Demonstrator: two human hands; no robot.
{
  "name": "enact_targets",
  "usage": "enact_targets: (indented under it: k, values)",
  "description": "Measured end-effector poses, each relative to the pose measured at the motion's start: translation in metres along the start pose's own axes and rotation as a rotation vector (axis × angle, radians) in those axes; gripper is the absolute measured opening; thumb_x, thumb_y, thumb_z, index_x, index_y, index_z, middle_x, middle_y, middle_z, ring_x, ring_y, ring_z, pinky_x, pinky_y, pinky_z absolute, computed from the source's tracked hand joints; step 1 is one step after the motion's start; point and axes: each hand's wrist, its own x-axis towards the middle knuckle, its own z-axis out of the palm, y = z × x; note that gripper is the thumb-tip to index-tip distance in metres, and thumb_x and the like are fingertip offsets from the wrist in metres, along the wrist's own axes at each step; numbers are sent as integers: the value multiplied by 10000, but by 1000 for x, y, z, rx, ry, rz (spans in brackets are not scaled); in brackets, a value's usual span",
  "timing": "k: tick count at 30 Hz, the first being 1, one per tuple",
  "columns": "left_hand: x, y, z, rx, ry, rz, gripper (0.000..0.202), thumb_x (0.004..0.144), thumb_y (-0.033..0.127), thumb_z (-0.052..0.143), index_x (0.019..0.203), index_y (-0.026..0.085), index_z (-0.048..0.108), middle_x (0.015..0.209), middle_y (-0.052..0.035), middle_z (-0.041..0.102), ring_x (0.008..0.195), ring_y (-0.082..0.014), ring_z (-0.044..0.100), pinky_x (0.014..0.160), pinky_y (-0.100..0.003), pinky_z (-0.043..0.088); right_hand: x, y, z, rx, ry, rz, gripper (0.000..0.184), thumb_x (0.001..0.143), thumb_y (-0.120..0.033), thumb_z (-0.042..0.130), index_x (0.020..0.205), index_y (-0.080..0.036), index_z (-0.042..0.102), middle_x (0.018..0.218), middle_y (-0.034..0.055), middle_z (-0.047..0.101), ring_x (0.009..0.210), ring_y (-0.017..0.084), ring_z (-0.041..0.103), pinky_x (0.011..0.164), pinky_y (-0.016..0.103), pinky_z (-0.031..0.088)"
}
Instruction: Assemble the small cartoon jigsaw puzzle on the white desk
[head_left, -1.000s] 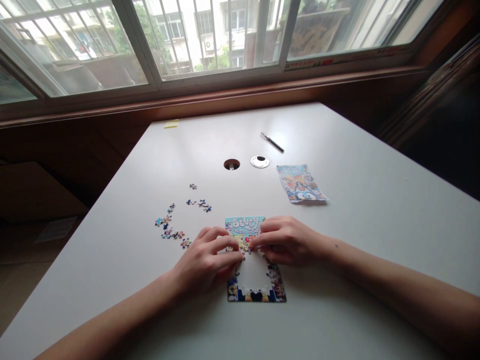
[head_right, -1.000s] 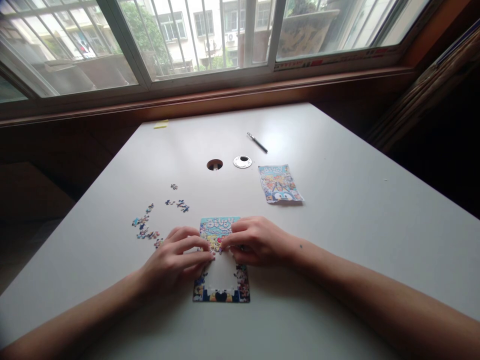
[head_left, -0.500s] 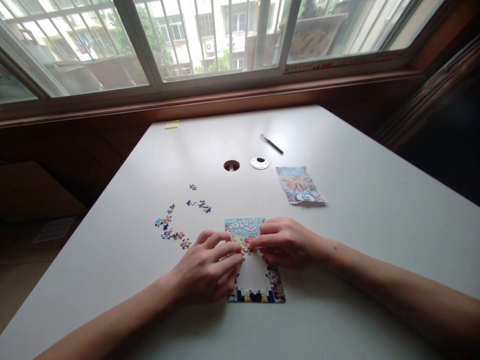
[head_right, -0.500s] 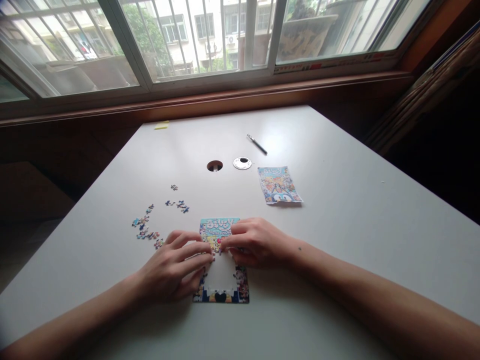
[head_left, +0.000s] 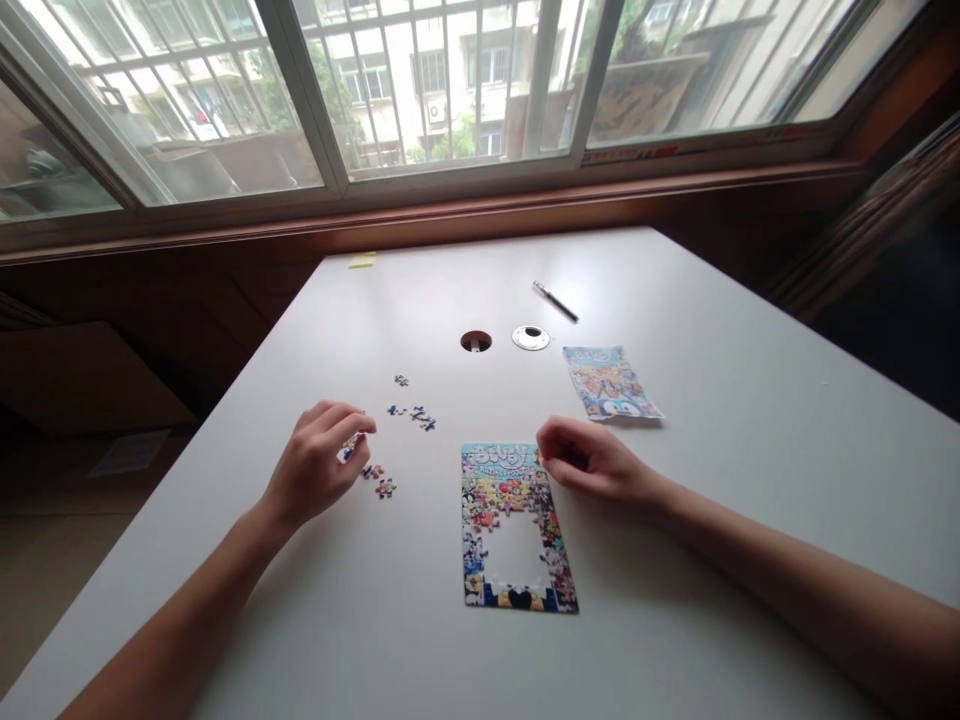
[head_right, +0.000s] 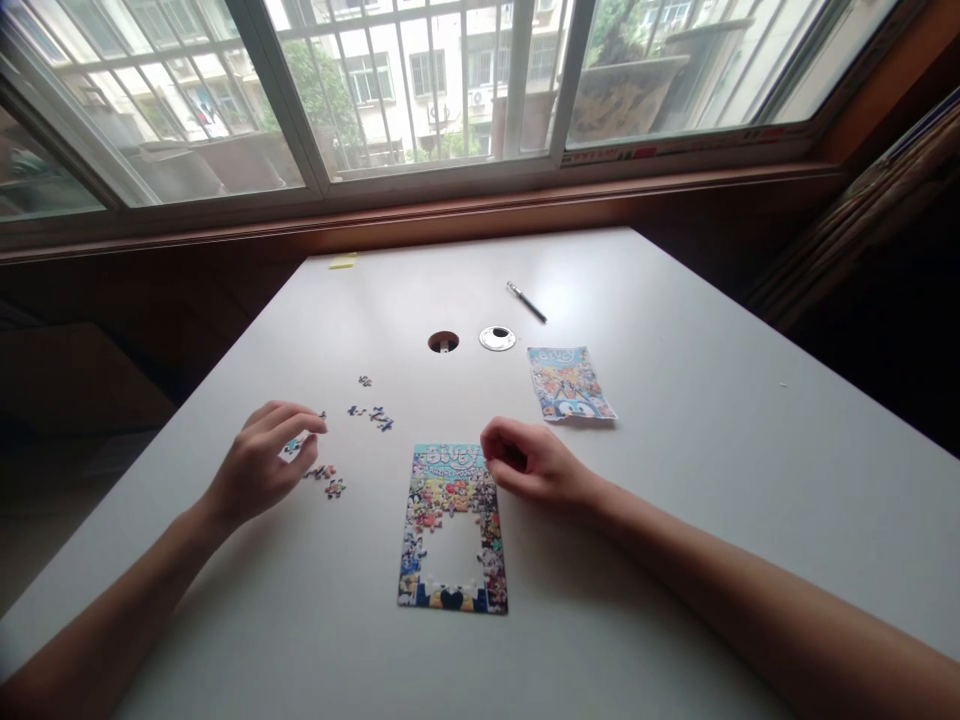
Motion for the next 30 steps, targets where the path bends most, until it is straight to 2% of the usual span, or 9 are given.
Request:
enact_targets:
  k: [6,11,16,30]
  values:
    - [-3,-21,-2,89,-75,-92,230,903,176,505,1066,213,663,1083,-49,687,1034,-230,598,937,-383,454,-1,1,0,-18,-20,8,100,804,-106,519,812,-198,482,704,-26,469,609,111,386,546,254,323]
    - [-2,-33,-8,136,-139,-161,251,925,244,503,1098,226,684,1130,-49,706,1079,-246,616,948,-395,443,-2,2,0,-28,-32,13,102,802,-113,525,807,-199,471,696,-31,449,605,108,368,544,252,316]
    - [-4,-36,-8,117,-189,-179,264,939,267,495,1107,253,698,1136,-35,724,1087,-250,636,945,-399,439,-3,2,-1,-26,-37,16,96,808,-120,535,808,-198,478,702,-24,465,614,112,379,550,254,327]
    - [-4,-38,-6,79,-220,-188,269,973,282,471,1137,244,680,1123,-36,728,1058,-233,652,958,-387,434,-3,0,-1,-23,-42,8,100,813,-119,533,801,-197,472,693,-29,450,609,110,368,548,250,325]
